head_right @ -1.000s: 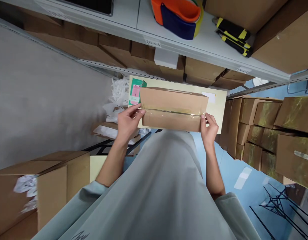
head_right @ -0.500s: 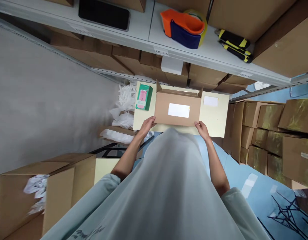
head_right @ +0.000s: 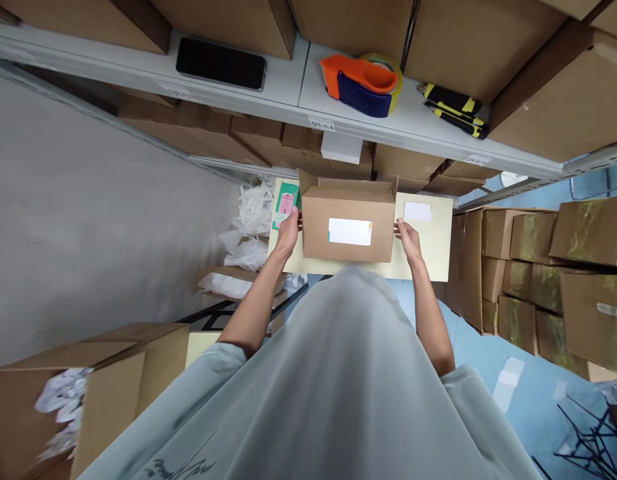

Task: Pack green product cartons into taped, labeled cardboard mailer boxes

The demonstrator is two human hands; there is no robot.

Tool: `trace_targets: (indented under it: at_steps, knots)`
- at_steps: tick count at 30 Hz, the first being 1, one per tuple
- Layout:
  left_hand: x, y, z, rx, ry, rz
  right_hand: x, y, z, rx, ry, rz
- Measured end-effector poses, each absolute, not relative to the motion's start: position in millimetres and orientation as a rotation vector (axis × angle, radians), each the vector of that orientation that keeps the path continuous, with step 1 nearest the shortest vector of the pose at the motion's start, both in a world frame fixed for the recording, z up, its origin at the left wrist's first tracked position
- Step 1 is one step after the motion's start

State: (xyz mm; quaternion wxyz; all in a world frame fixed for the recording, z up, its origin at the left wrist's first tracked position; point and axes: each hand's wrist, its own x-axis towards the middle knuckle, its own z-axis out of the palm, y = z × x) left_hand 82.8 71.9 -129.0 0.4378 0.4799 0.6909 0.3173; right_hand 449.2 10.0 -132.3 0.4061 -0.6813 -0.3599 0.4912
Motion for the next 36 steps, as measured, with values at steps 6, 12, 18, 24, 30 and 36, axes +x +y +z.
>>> trace_targets:
  at_steps: [6,12,18,24,30,36]
  knots:
    - [60.8,35.4,-109.3,1.227,1.615,0.902,450.6,-24.2,-102.9,-1.651,-0.963,1.181]
    - [69.4,4.8,-125.4,1.193,1.705,0.75,450.8,-45.3,-131.9,-1.741,-0.94,1.253]
    - [75.3,-16.4,-132.5,1.123,1.793,0.807,451.0,-55.4,-127.8,-1.769,-0.907,1.268]
    - [79.4,-21.3,-78.5,1.653,1.976,1.05,430.5,-56.6,-66.3,-1.723,-1.229,0.719]
    - [117.8,10.4,-74.8,2.001,1.674,0.573,403.6,-12.3,-68.0,-1.728,-1.939,0.814]
    - [105.4,3.9,-83.4,1.968,1.67,0.534,432.2,28.8,-78.3,-1.68,-2.059,0.724]
